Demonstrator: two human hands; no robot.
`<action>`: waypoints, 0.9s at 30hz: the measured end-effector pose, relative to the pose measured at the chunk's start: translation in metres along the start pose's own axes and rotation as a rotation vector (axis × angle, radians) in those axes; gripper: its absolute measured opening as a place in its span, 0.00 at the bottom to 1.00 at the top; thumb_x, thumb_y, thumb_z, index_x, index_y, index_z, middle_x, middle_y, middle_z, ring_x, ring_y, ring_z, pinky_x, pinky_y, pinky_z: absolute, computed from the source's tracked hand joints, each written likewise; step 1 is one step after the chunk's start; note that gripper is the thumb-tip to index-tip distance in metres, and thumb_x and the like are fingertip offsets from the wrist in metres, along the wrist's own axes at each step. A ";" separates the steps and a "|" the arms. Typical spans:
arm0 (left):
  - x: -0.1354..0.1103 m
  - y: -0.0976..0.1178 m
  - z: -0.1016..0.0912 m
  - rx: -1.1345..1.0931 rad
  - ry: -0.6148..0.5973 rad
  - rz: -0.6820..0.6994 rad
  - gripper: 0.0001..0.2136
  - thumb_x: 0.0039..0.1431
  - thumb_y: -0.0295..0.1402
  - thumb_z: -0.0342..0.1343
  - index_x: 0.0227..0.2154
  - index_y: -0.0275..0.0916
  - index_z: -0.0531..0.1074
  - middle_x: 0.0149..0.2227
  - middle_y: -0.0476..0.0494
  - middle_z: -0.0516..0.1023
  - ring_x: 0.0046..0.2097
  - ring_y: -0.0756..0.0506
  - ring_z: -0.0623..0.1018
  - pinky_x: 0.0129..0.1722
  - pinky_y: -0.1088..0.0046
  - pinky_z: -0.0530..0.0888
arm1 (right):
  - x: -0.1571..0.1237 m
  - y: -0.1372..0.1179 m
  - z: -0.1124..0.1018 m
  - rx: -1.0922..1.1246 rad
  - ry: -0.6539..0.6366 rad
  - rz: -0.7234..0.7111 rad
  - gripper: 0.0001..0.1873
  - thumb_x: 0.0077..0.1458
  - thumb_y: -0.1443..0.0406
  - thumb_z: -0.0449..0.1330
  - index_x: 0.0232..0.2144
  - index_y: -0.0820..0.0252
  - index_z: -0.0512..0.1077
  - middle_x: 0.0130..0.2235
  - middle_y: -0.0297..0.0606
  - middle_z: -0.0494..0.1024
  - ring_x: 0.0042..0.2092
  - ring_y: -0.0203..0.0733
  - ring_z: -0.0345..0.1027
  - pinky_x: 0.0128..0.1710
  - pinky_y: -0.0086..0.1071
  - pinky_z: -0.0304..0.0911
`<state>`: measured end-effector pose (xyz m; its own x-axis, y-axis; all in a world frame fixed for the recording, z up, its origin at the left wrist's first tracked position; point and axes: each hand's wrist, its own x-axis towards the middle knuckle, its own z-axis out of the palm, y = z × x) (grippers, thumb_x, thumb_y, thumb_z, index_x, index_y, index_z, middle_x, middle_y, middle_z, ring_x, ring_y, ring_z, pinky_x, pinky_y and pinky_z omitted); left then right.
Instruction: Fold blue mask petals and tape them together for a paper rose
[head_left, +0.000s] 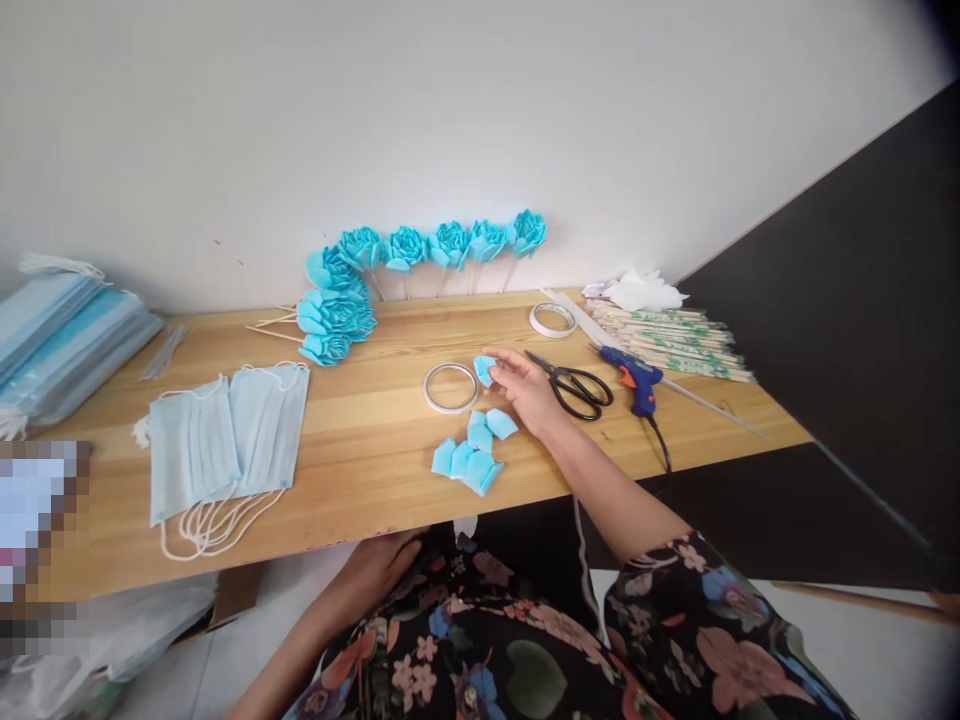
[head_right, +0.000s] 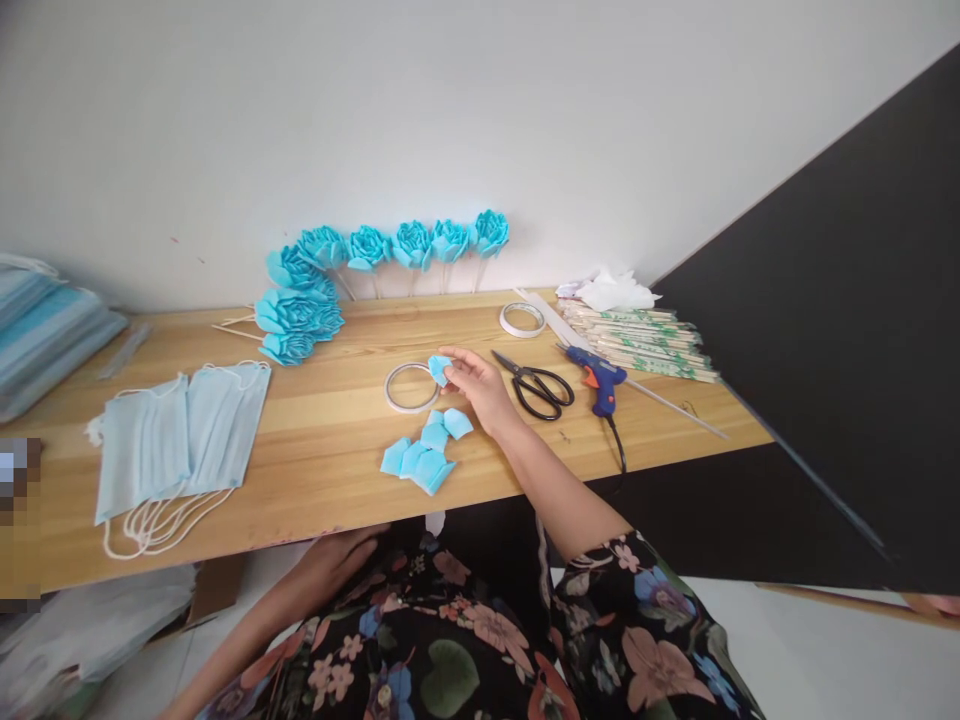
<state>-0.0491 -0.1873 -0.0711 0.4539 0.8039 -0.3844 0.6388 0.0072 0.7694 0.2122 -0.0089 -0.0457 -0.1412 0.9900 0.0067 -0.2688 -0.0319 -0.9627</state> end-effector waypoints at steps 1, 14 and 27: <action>-0.011 0.003 -0.004 -0.034 -0.052 0.012 0.16 0.70 0.42 0.48 0.53 0.51 0.76 0.58 0.47 0.78 0.59 0.41 0.76 0.61 0.63 0.72 | 0.001 0.000 0.001 0.000 0.005 -0.011 0.22 0.46 0.57 0.72 0.45 0.53 0.79 0.35 0.31 0.79 0.34 0.36 0.71 0.36 0.32 0.69; 0.077 0.101 -0.103 -0.313 0.358 0.294 0.27 0.61 0.48 0.56 0.58 0.38 0.71 0.53 0.35 0.78 0.46 0.42 0.78 0.42 0.67 0.76 | -0.005 -0.030 0.032 0.011 0.002 -0.059 0.25 0.45 0.59 0.71 0.48 0.51 0.75 0.34 0.29 0.75 0.36 0.36 0.69 0.37 0.32 0.69; 0.132 0.104 -0.103 -0.626 0.418 0.152 0.16 0.46 0.44 0.64 0.23 0.37 0.68 0.23 0.50 0.70 0.27 0.52 0.68 0.28 0.76 0.65 | -0.003 -0.029 0.026 0.109 -0.133 0.115 0.24 0.48 0.55 0.69 0.48 0.52 0.77 0.39 0.35 0.81 0.40 0.41 0.73 0.39 0.34 0.71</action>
<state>0.0129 -0.0198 0.0104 0.1562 0.9802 -0.1220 0.0604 0.1138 0.9917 0.1958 -0.0142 -0.0112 -0.2998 0.9522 -0.0588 -0.3440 -0.1654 -0.9243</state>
